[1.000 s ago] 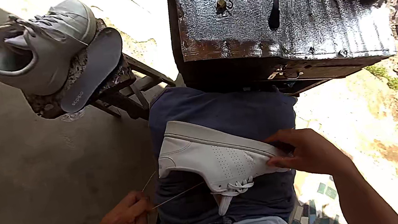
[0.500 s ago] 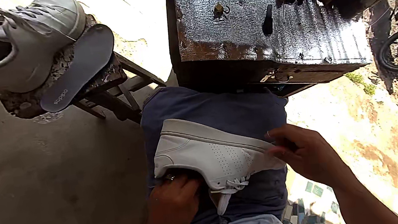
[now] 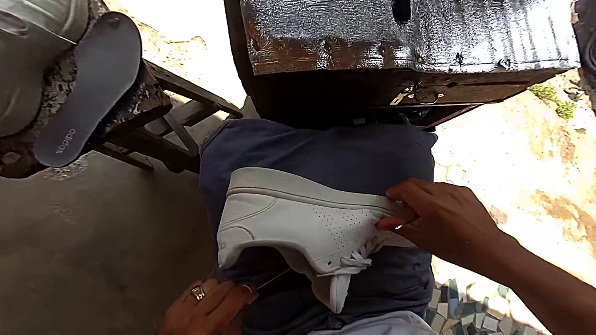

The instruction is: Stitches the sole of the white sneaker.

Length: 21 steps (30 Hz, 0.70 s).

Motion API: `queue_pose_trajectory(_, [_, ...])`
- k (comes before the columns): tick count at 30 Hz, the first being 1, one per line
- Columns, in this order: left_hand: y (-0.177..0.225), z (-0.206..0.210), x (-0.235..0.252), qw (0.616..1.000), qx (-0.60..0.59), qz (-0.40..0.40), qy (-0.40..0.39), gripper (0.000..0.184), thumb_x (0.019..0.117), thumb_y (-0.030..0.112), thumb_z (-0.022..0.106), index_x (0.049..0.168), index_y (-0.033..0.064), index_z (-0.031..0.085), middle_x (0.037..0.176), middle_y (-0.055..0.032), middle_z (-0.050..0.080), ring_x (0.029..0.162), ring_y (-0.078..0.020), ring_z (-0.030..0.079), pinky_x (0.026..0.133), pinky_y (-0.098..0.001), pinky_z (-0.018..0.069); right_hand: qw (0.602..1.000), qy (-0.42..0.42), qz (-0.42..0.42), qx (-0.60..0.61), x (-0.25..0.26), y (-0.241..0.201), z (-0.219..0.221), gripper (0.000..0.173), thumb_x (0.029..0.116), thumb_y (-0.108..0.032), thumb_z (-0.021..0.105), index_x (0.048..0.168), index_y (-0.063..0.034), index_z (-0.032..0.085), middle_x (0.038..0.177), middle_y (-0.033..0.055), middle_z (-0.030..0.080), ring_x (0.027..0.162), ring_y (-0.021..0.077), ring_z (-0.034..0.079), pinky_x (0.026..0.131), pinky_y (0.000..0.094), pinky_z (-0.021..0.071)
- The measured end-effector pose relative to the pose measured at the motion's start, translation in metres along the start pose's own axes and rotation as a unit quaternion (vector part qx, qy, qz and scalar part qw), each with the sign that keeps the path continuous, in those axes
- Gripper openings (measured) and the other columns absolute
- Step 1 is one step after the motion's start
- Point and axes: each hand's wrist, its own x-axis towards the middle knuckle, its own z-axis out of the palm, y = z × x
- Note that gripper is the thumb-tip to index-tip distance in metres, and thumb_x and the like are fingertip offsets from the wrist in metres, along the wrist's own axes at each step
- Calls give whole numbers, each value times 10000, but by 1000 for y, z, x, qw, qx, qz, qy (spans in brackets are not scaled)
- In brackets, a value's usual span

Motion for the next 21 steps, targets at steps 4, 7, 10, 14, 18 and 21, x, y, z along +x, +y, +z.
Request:
queue_pose_trajectory(4, [37,5,61,994,-98,40,2,307,1074,352,499,1138,125,695,1027,-87,721,982,-200,689,875,-334,559,998,-1,21,53,-3,6,0,508,963,-547,611,1076,-65,724,765,34,636,588,171,573,526,366,481])
queue_pose_trajectory(7, [58,19,102,946,-285,16,-156,316,923,422,701,1029,126,740,978,-16,746,972,-55,698,860,-285,576,971,-24,46,233,-6,13,-4,426,953,-492,685,1108,-96,713,841,-22,654,661,61,567,587,256,495])
queue_pose_trajectory(10, [59,45,126,829,-501,15,-249,218,860,243,794,1035,120,756,995,89,740,989,88,646,901,-152,542,870,139,95,464,-9,56,21,213,926,-223,669,1125,-179,607,1110,-79,610,741,-18,561,608,174,497])
queue_pose_trajectory(14, [55,61,127,790,-576,49,-205,233,866,253,788,1068,146,743,1040,127,735,1039,95,636,938,-144,534,871,252,170,386,-25,106,81,280,955,-13,470,1230,-46,511,1258,76,587,914,109,627,729,292,559])
queue_pose_trajectory(18, [53,57,124,798,-571,46,-187,227,889,246,767,1093,152,741,1065,144,732,1065,122,617,955,-119,510,878,201,198,387,-45,95,28,516,1075,-181,440,1574,-161,311,1174,8,706,595,83,635,491,251,556])
queue_pose_trajectory(21, [54,57,124,802,-568,47,-176,235,901,249,762,1120,168,739,1093,157,728,1088,127,609,970,-113,501,924,130,100,345,-55,60,-13,315,1089,-262,513,1368,-141,593,984,-26,719,626,-7,586,548,154,506])
